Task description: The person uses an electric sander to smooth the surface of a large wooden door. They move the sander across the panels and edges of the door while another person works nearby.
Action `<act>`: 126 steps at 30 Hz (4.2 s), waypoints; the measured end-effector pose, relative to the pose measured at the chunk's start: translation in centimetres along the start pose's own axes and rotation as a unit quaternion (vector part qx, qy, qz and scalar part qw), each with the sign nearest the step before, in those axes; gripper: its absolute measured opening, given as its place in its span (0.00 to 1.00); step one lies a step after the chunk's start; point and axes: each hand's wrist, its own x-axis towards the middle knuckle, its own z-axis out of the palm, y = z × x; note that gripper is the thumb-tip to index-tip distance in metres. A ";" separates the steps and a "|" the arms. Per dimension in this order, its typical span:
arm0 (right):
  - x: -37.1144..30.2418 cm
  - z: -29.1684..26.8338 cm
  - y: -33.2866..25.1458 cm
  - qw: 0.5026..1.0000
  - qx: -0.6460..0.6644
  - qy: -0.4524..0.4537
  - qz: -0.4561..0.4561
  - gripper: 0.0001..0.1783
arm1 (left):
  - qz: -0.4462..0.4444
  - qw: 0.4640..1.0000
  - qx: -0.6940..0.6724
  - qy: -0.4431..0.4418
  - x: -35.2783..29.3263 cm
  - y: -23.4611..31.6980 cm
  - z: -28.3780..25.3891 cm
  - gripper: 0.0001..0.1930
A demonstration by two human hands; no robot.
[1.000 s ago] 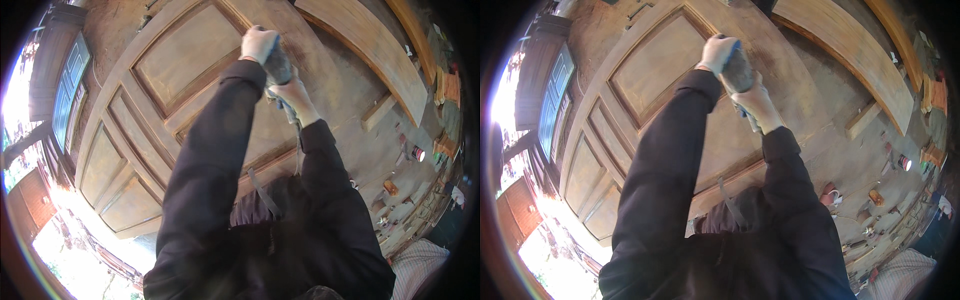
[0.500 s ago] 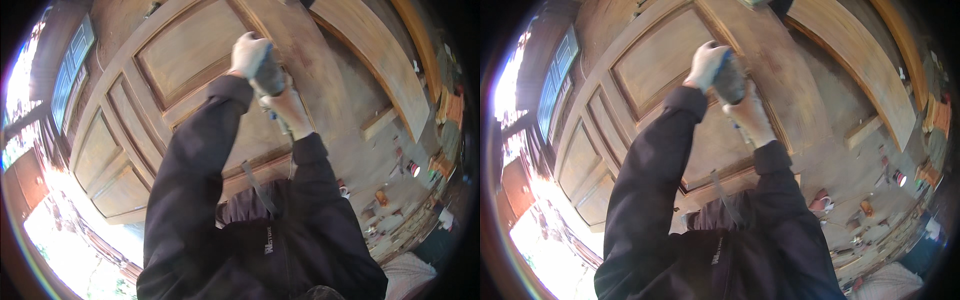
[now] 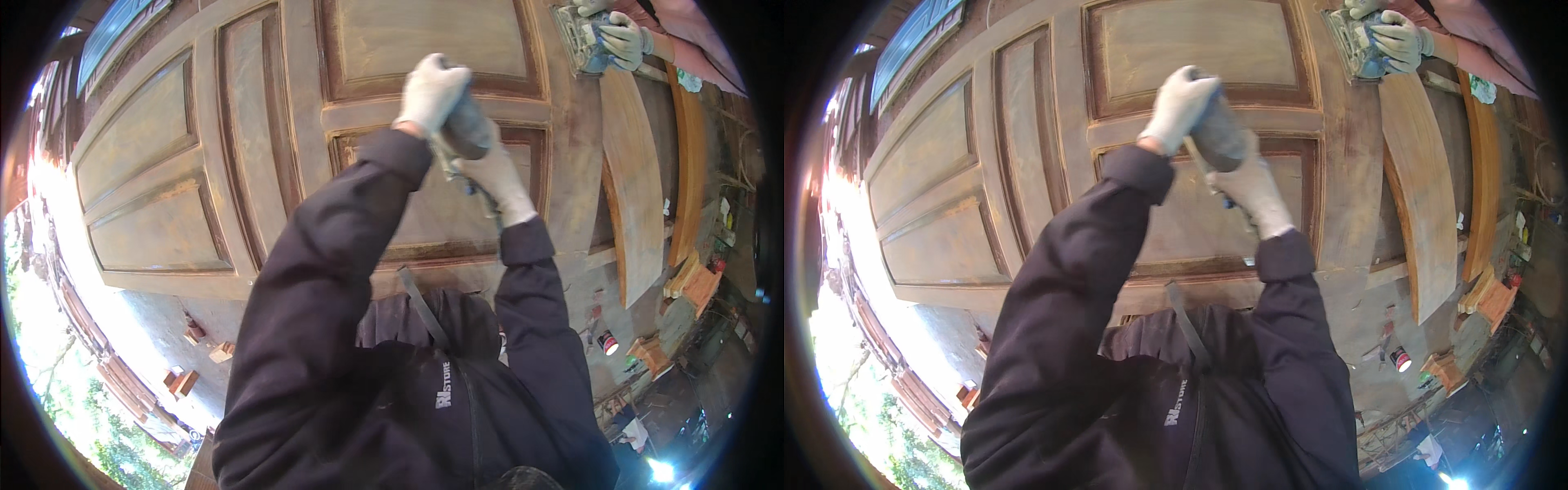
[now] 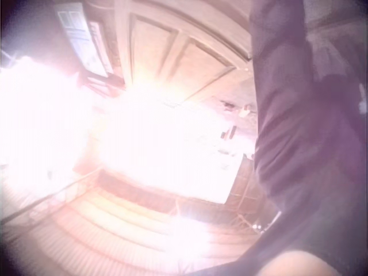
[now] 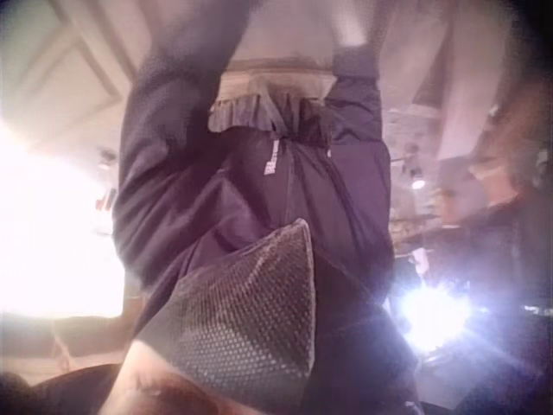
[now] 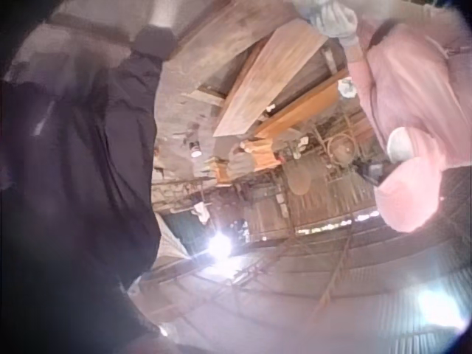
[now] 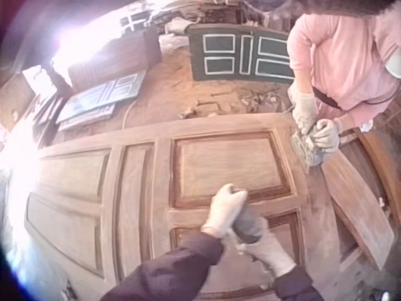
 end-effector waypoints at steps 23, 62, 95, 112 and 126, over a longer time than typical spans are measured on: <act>0.5 2.6 -3.2 1.000 0.024 -0.009 0.009 0.49 | 0.024 0.997 -0.028 0.062 -0.6 -0.8 -4.1 0.15; -15.6 22.8 -4.0 0.942 -0.165 -0.275 -0.093 0.60 | -0.083 0.923 -0.286 0.243 -26.8 -18.8 -20.0 0.03; -16.2 22.9 -1.7 0.957 -0.161 -0.171 -0.168 0.53 | -0.071 0.993 0.085 -0.043 -24.8 -16.3 -22.5 0.20; -9.4 21.2 -7.3 0.974 -0.120 -0.174 -0.086 0.45 | -0.040 0.988 0.025 0.144 -17.1 -14.6 -22.1 0.21; -24.1 14.4 4.2 0.862 -0.267 -0.233 -0.363 0.52 | -0.169 0.902 -0.071 0.390 -40.1 -18.1 -9.4 0.21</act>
